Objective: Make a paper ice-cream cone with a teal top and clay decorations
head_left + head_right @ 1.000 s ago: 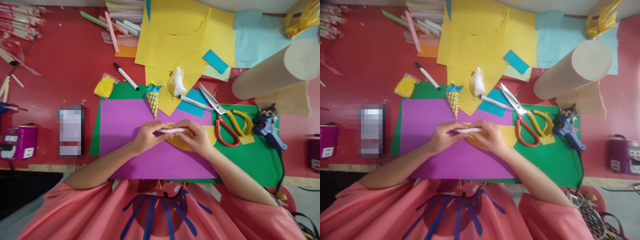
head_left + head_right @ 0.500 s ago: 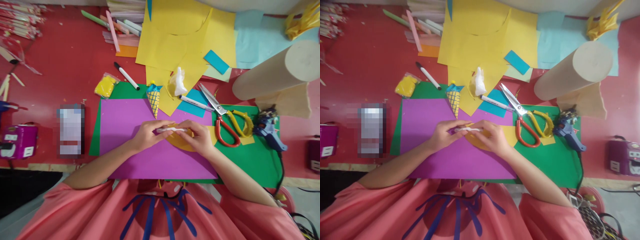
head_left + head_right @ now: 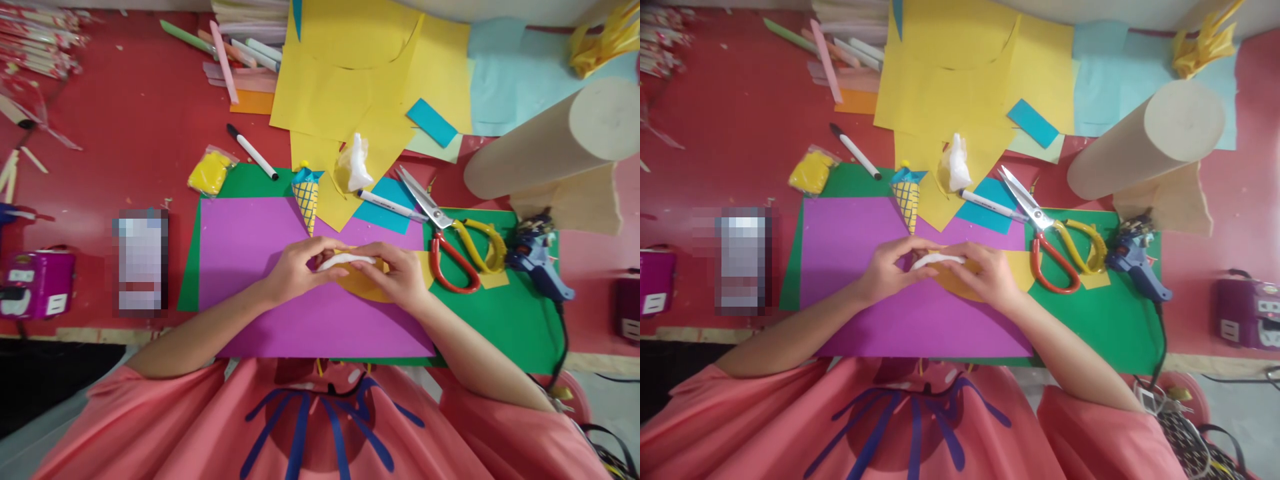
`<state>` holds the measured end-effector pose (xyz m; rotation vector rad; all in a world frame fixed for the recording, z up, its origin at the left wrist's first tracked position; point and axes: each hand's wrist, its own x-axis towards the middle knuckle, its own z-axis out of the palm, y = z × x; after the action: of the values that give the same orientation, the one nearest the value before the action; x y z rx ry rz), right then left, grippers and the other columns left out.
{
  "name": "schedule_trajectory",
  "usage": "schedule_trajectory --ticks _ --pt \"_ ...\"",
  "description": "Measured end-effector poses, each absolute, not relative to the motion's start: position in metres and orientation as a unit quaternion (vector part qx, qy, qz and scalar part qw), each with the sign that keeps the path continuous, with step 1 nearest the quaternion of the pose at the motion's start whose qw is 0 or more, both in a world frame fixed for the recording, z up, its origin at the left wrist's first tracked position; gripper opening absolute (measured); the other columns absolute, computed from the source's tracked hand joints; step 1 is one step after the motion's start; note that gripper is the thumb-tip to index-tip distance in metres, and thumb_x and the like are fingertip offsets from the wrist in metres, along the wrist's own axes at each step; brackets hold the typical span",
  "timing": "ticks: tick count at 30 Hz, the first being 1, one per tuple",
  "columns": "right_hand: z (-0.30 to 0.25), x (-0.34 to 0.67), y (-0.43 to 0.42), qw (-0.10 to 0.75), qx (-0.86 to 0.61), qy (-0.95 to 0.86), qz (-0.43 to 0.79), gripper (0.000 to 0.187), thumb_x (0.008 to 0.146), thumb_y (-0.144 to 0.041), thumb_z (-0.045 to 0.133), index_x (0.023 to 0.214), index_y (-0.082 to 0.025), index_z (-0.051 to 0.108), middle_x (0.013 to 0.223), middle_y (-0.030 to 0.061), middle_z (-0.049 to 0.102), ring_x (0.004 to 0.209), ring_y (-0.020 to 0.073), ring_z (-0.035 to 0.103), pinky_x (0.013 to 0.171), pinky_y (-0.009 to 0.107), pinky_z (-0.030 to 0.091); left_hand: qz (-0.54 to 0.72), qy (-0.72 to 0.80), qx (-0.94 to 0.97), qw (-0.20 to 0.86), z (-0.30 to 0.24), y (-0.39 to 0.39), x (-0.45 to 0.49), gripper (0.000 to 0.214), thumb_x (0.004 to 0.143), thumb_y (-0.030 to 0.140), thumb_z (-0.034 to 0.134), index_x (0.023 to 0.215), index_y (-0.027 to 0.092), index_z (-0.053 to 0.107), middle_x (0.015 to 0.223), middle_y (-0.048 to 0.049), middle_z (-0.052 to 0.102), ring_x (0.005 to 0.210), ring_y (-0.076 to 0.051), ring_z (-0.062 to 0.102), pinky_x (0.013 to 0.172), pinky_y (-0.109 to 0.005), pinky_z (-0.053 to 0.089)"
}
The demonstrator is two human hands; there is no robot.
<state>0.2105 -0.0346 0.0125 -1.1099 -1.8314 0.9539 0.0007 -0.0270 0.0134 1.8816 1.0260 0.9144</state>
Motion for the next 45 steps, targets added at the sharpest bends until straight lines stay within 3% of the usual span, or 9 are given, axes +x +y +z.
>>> schedule_trajectory --ticks 5,9,15,18,24,30,35,40,45 --pt "0.0118 0.2110 -0.0334 0.370 -0.446 -0.701 0.415 0.021 0.088 -0.036 0.068 0.102 -0.020 0.072 0.093 0.0056 0.079 0.082 0.0176 0.076 0.073 0.026 0.059 0.366 0.393 0.778 0.326 0.0100 -0.0280 0.0007 0.020 0.091 0.035 0.064 0.094 0.016 0.070 0.085 -0.0034 0.075 0.073 -0.010 0.067 0.069 -0.020 0.051" --pt "0.0101 0.2104 -0.0329 0.366 -0.425 -0.695 0.450 0.046 0.081 -0.046 0.074 0.118 -0.021 0.064 0.097 0.0065 0.077 0.086 0.0181 0.075 0.075 0.027 0.059 0.365 0.401 0.791 0.284 0.0082 -0.0281 0.0004 0.018 0.094 0.031 0.060 0.096 0.017 0.070 0.080 -0.0013 0.076 0.062 -0.007 0.064 0.062 -0.018 0.049" --pt "0.0129 0.2095 -0.0337 0.372 -0.445 -0.711 0.398 0.011 0.089 -0.030 0.066 0.095 -0.021 0.068 0.093 0.0050 0.079 0.083 0.0161 0.075 0.075 0.025 0.058 0.367 0.379 0.799 0.288 0.0115 -0.0284 0.0001 0.025 0.091 0.037 0.063 0.102 0.015 0.069 0.087 -0.0047 0.078 0.067 -0.009 0.068 0.066 -0.019 0.052" --pt "0.0151 0.2093 -0.0339 0.372 -0.434 -0.717 0.398 0.011 0.089 -0.028 0.066 0.096 -0.020 0.067 0.093 0.0053 0.078 0.083 0.0155 0.074 0.075 0.024 0.058 0.366 0.384 0.799 0.282 0.0128 -0.0287 0.0008 0.028 0.088 0.038 0.066 0.106 0.015 0.068 0.091 -0.0049 0.078 0.069 -0.009 0.069 0.067 -0.018 0.052" --pt "0.0135 0.2074 -0.0349 0.376 -0.380 -0.727 0.430 0.022 0.088 -0.027 0.067 0.109 -0.020 0.065 0.101 0.0065 0.077 0.087 0.0155 0.074 0.077 0.024 0.058 0.384 0.376 0.806 0.247 0.0085 -0.0282 0.0026 0.016 0.092 0.032 0.063 0.091 0.017 0.068 0.072 0.0004 0.073 0.059 -0.007 0.062 0.061 -0.018 0.048" --pt "0.0144 0.2110 -0.0328 0.411 -0.392 -0.709 0.419 0.012 0.091 -0.023 0.064 0.102 -0.022 0.069 0.095 0.0053 0.077 0.085 0.0154 0.073 0.076 0.026 0.057 0.368 0.416 0.728 0.401 0.0085 -0.0296 -0.0012 0.030 0.087 0.033 0.068 0.112 0.018 0.062 0.092 -0.0032 0.076 0.077 -0.010 0.071 0.068 -0.018 0.054" --pt "0.0141 0.2102 -0.0332 0.389 -0.409 -0.685 0.461 0.026 0.085 -0.027 0.070 0.109 -0.020 0.065 0.096 0.0050 0.076 0.083 0.0152 0.072 0.071 0.024 0.056 0.391 0.436 0.742 0.328 0.0116 -0.0289 -0.0014 0.020 0.090 0.037 0.065 0.091 0.018 0.069 0.084 -0.0029 0.077 0.074 -0.010 0.071 0.068 -0.019 0.054" --pt "0.0146 0.2075 -0.0339 0.362 -0.414 -0.696 0.461 0.013 0.087 -0.024 0.066 0.099 -0.019 0.069 0.090 0.0045 0.076 0.074 0.0133 0.069 0.064 0.023 0.051 0.395 0.405 0.777 0.275 0.0142 -0.0290 -0.0018 0.016 0.090 0.032 0.065 0.087 0.018 0.072 0.080 -0.0012 0.079 0.064 -0.008 0.070 0.063 -0.015 0.052" --pt "0.0157 0.2078 -0.0329 0.376 -0.428 -0.688 0.449 0.011 0.087 -0.026 0.066 0.095 -0.018 0.069 0.086 0.0048 0.077 0.069 0.0124 0.068 0.060 0.022 0.051 0.387 0.381 0.791 0.280 0.0152 -0.0294 -0.0036 0.029 0.088 0.038 0.068 0.108 0.017 0.071 0.095 -0.0051 0.080 0.077 -0.011 0.075 0.073 -0.017 0.057"
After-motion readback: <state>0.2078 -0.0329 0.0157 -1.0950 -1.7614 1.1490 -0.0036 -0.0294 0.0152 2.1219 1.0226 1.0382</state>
